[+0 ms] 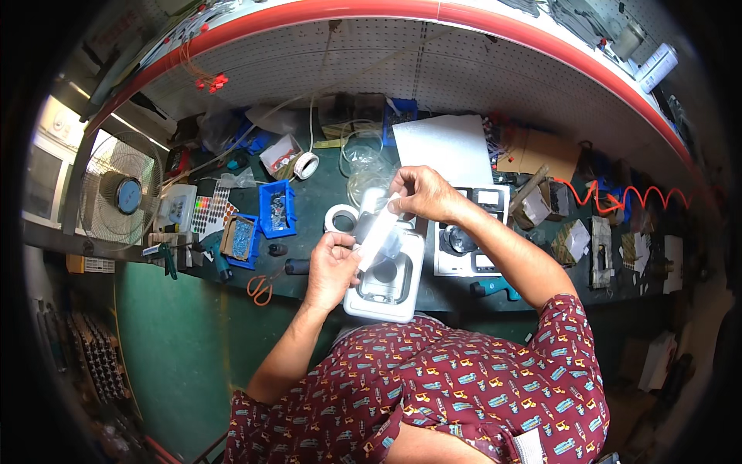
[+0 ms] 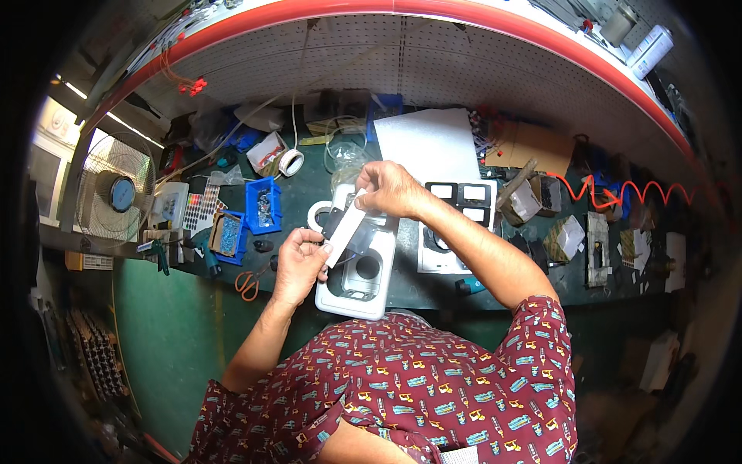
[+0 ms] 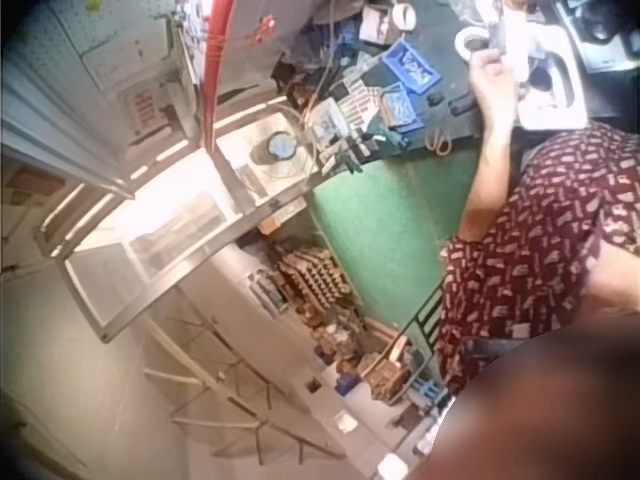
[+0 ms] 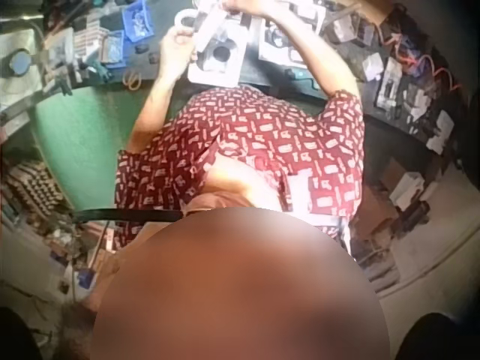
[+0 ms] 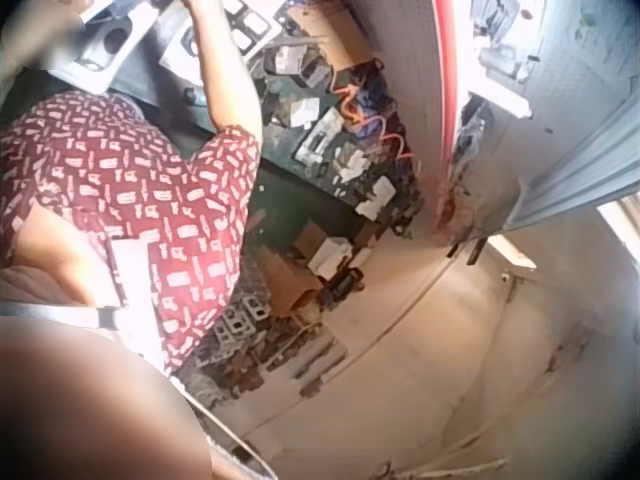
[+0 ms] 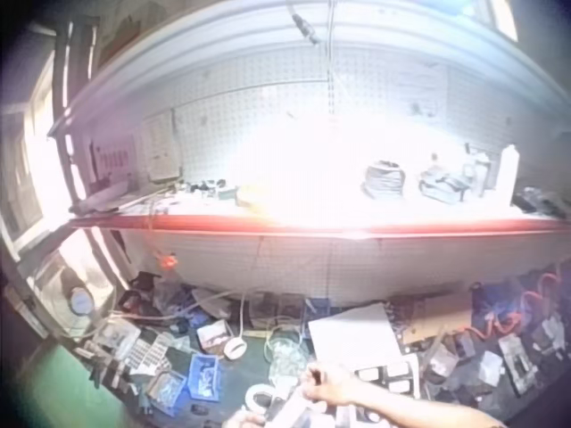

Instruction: The person assembles a white plastic housing by inserting a black rectangular component, applying adhesive with a glue gun, and securing the parts. They handle the housing, a black component, and a glue gun, then place the assembled unit into a box.

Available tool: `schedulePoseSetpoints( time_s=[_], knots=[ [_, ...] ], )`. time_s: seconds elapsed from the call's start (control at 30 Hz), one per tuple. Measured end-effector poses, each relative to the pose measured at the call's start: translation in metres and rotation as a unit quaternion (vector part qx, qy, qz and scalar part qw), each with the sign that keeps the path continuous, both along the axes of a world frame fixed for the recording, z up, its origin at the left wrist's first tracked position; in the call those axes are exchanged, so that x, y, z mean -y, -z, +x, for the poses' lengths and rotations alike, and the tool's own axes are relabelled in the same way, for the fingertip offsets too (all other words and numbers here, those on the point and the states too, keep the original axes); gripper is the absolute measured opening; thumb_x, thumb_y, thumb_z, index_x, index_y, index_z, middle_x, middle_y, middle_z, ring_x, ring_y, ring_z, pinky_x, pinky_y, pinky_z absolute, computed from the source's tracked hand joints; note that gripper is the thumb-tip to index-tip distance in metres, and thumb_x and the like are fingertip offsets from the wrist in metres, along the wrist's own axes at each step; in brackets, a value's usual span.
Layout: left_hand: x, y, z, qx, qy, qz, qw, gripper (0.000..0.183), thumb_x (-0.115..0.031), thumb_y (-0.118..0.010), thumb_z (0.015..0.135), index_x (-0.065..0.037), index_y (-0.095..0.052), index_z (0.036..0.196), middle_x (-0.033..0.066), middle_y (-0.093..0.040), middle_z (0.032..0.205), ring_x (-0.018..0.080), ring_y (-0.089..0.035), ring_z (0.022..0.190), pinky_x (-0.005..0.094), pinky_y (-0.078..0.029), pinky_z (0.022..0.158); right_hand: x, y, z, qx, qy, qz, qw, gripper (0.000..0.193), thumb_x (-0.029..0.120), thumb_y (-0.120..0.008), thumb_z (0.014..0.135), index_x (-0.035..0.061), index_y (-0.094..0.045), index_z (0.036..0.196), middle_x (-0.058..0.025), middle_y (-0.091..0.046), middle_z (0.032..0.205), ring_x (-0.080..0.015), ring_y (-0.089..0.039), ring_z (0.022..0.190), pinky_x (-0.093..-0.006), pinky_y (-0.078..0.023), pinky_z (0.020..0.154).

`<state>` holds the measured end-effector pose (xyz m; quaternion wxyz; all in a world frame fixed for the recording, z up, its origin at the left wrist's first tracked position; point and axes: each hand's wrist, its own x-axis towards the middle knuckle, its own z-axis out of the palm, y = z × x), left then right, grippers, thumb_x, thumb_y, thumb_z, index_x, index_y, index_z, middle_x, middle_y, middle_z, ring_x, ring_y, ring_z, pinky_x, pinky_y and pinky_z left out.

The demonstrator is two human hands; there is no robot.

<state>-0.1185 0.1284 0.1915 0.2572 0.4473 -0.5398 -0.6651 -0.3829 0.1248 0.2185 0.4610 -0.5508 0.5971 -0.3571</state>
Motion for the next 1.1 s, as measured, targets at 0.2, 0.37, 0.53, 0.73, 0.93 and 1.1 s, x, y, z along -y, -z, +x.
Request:
schedulePoseSetpoints(
  time_s=[0.2,0.37,0.53,0.73,0.93,1.1],
  knots=[
    [-0.003,-0.001,-0.004,0.039,0.009,-0.040,0.998,0.033,-0.005,-0.072,0.089,-0.001,-0.049,0.112,0.0048,-0.063,0.075,0.0073,-0.059,0.058,0.0203,-0.049,0.046,-0.004,0.003,0.002,-0.100,0.011,0.015,0.995,0.031,0.012,-0.082,0.073,-0.0009,-0.068,0.097,-0.0117,-0.070,0.087,-0.0198,-0.068,0.083,-0.0354,-0.055,0.076],
    [-0.002,0.003,-0.002,0.039,0.008,-0.038,0.998,0.035,-0.005,-0.072,0.088,-0.002,-0.048,0.114,0.0050,-0.064,0.076,0.0075,-0.060,0.059,0.0207,-0.049,0.046,-0.004,0.002,0.006,-0.129,0.012,0.008,0.992,0.033,0.013,-0.083,0.073,-0.0014,-0.068,0.098,-0.0138,-0.069,0.089,-0.0222,-0.069,0.086,-0.0374,-0.055,0.078],
    [-0.002,0.001,-0.002,0.045,0.012,-0.032,0.998,0.037,-0.004,-0.072,0.088,-0.002,-0.048,0.115,0.0047,-0.064,0.076,0.0074,-0.060,0.059,0.0209,-0.049,0.046,-0.004,0.003,0.008,-0.130,0.018,0.003,0.991,0.032,0.014,-0.083,0.072,-0.0010,-0.068,0.096,-0.0130,-0.068,0.088,-0.0225,-0.068,0.084,-0.0384,-0.054,0.076],
    [-0.002,0.005,-0.004,0.058,0.019,-0.042,0.997,0.036,-0.005,-0.072,0.088,-0.002,-0.048,0.115,0.0038,-0.063,0.074,0.0072,-0.059,0.058,0.0212,-0.049,0.045,-0.005,0.004,0.009,-0.157,0.016,-0.011,0.987,0.030,0.012,-0.082,0.070,-0.0014,-0.066,0.091,-0.0143,-0.067,0.086,-0.0262,-0.067,0.082,-0.0388,-0.054,0.074],
    [-0.001,0.003,-0.007,0.093,0.039,-0.068,0.993,0.037,-0.004,-0.072,0.087,-0.001,-0.048,0.116,0.0032,-0.061,0.072,0.0070,-0.057,0.056,0.0213,-0.046,0.043,-0.009,0.015,0.013,-0.195,0.024,-0.081,0.977,0.026,0.010,-0.080,0.072,-0.0016,-0.066,0.091,-0.0128,-0.064,0.080,-0.0242,-0.065,0.076,-0.0373,-0.053,0.070],
    [0.000,-0.003,-0.003,0.069,0.033,-0.063,0.995,0.040,-0.004,-0.071,0.087,0.000,-0.048,0.119,0.0034,-0.062,0.072,0.0072,-0.057,0.055,0.0209,-0.046,0.043,-0.017,-0.007,0.010,0.029,0.016,-0.044,0.998,0.017,0.008,-0.071,0.081,-0.0023,-0.066,0.093,-0.0073,-0.068,0.080,-0.0142,-0.065,0.074,-0.0296,-0.053,0.071]
  ],
)
